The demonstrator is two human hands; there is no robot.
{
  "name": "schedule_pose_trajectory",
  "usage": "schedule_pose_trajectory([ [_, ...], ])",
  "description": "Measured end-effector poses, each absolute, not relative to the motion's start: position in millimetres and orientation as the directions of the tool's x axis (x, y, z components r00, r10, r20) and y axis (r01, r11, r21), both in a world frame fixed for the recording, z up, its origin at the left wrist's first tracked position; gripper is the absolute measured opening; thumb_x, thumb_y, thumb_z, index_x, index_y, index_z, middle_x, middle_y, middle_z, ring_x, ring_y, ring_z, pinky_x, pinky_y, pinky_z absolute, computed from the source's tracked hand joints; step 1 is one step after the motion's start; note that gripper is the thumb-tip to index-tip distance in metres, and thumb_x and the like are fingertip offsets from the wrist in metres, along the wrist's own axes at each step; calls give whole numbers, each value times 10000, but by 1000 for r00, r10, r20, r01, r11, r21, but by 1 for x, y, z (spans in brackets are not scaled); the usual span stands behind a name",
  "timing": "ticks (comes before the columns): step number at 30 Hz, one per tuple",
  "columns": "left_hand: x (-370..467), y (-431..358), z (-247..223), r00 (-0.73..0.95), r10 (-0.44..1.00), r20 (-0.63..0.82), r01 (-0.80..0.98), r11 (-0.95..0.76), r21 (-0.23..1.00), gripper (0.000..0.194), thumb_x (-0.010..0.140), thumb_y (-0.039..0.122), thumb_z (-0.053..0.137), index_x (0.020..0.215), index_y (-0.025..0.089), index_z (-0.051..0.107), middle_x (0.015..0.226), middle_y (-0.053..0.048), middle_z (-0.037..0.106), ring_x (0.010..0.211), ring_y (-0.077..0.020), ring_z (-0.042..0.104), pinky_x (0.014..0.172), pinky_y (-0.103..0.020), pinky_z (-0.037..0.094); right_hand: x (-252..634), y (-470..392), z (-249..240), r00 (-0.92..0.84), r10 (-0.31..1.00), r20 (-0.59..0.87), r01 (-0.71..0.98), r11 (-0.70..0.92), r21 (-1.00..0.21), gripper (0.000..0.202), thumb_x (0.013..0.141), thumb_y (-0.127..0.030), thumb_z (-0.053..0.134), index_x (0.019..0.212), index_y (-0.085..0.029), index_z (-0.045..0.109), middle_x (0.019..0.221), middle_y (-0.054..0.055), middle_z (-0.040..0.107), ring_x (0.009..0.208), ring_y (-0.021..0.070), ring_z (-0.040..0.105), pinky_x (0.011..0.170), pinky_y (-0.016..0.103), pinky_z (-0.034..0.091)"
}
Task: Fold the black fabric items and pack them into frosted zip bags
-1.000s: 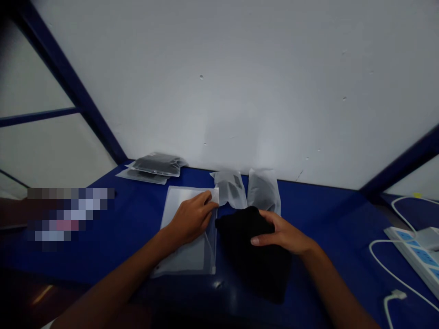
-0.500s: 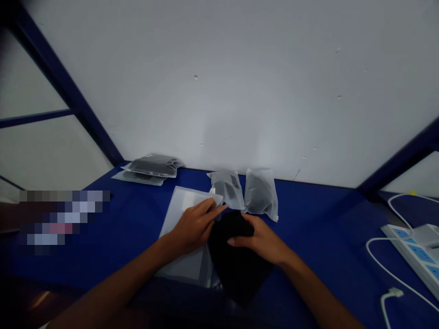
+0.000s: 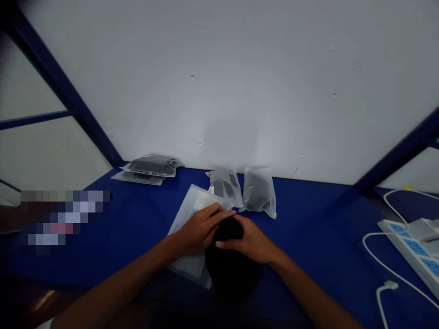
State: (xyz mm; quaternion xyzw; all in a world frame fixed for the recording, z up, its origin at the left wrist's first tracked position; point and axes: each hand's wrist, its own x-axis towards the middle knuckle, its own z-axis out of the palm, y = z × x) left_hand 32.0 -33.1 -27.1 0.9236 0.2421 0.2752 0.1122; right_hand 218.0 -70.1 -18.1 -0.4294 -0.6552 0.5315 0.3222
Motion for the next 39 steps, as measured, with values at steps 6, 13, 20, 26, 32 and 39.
schedule_pose_trajectory([
  [6, 35, -40, -24, 730, 393, 559, 309, -919, 243, 361, 895, 88, 355, 1224, 134, 499, 940, -85, 566, 819, -158, 551, 717, -258, 497, 214, -70, -33, -317, 940, 128, 302, 228, -926, 218, 732, -172, 664, 949, -198, 664, 926, 28, 712, 855, 222, 652, 772, 359, 515],
  [13, 37, -44, -23, 670, 323, 668, 435, -900, -1, 370, 876, 77, 377, 1238, 103, 446, 1025, -119, 593, 912, -194, 573, 754, -302, 521, 208, -67, -36, 34, 966, 258, 199, 246, -948, 319, 728, -250, 665, 1043, -199, 679, 964, 49, 732, 889, 259, 675, 821, 424, 532],
  [20, 35, -34, -27, 632, 519, 576, 649, -760, -27, 132, 843, 108, 407, 904, 138, 520, 751, -41, 569, 672, -166, 553, 534, -259, 465, 213, -58, -33, 251, 929, 272, 163, 237, -958, 448, 704, -364, 729, 1124, -221, 665, 1121, 80, 700, 1099, 290, 620, 989, 491, 454],
  [26, 42, -44, -28, 710, 288, 642, 469, -874, -126, 174, 910, 124, 367, 957, 121, 535, 731, -29, 568, 652, -146, 550, 547, -257, 449, 214, -61, -43, 72, 950, 305, 258, 278, -925, 348, 726, -310, 690, 1060, -212, 692, 1024, 90, 723, 1000, 295, 653, 937, 500, 484],
  [32, 47, -50, -30, 728, 298, 617, 464, -877, -124, 178, 920, 127, 366, 907, 129, 544, 705, -22, 555, 626, -135, 549, 496, -236, 424, 217, -58, -50, 198, 905, 376, 282, 314, -906, 360, 726, -318, 659, 1070, -215, 670, 1041, 98, 709, 1051, 303, 615, 949, 510, 458],
  [39, 49, -54, -33, 691, 396, 605, 498, -867, -1, 142, 887, 117, 378, 882, 136, 519, 738, -25, 554, 637, -136, 554, 498, -229, 451, 213, -57, -53, 417, 843, 340, 191, 284, -940, 370, 730, -375, 663, 1052, -193, 644, 985, 90, 714, 880, 255, 654, 848, 450, 517],
])
